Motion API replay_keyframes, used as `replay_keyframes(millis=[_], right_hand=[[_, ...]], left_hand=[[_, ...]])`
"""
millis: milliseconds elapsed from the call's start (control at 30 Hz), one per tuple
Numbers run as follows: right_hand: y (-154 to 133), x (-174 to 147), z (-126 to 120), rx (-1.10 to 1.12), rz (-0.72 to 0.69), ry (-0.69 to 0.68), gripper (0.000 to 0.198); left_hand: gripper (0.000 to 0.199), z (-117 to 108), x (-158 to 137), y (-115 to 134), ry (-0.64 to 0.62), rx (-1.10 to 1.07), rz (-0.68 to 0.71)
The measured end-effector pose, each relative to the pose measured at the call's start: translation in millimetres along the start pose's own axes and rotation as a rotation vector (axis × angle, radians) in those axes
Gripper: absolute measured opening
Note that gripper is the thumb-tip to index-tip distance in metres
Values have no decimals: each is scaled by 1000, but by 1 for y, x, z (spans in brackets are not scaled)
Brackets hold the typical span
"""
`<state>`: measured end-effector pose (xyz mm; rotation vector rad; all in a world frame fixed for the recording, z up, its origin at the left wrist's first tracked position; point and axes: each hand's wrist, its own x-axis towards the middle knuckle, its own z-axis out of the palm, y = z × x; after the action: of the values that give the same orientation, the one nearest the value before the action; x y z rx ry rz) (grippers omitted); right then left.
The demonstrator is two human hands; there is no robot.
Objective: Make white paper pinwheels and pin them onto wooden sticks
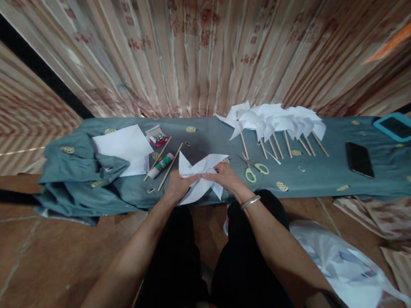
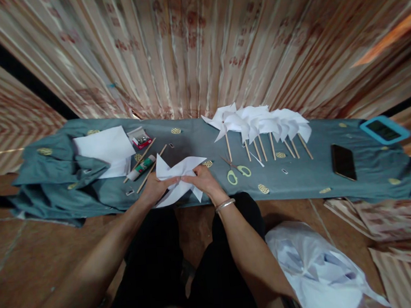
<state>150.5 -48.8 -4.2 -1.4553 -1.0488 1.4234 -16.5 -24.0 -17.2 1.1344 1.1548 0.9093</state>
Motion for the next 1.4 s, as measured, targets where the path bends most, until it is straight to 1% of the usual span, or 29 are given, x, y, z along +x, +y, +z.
replay_keyframes(millis=[133, 333, 533, 667, 933, 1167, 1400], right_hand=[[2, 1, -2, -16, -27, -22, 37], [5, 1, -4, -60, -61, -35, 38], [5, 2, -3, -89, -49, -43, 37], [6, 2, -4, -96, -43, -25, 32], [4, -1, -1, -61, -32, 2, 23], [2, -1, -1, -12, -45, -34, 32], [4, -1, 0, 13, -47, -38, 31]], left_hand=[[43, 0, 0, 0, 6, -11, -11], [35, -1, 2, -2, 24, 26, -12], [28, -1, 2, -1, 34, 58, -14], [28, -1, 2, -2, 24, 45, -25], [29, -1, 3, -6, 19, 10, 13], [33, -1, 3, -5, 26, -13, -8], [35, -1, 1, -5, 15, -48, -31]])
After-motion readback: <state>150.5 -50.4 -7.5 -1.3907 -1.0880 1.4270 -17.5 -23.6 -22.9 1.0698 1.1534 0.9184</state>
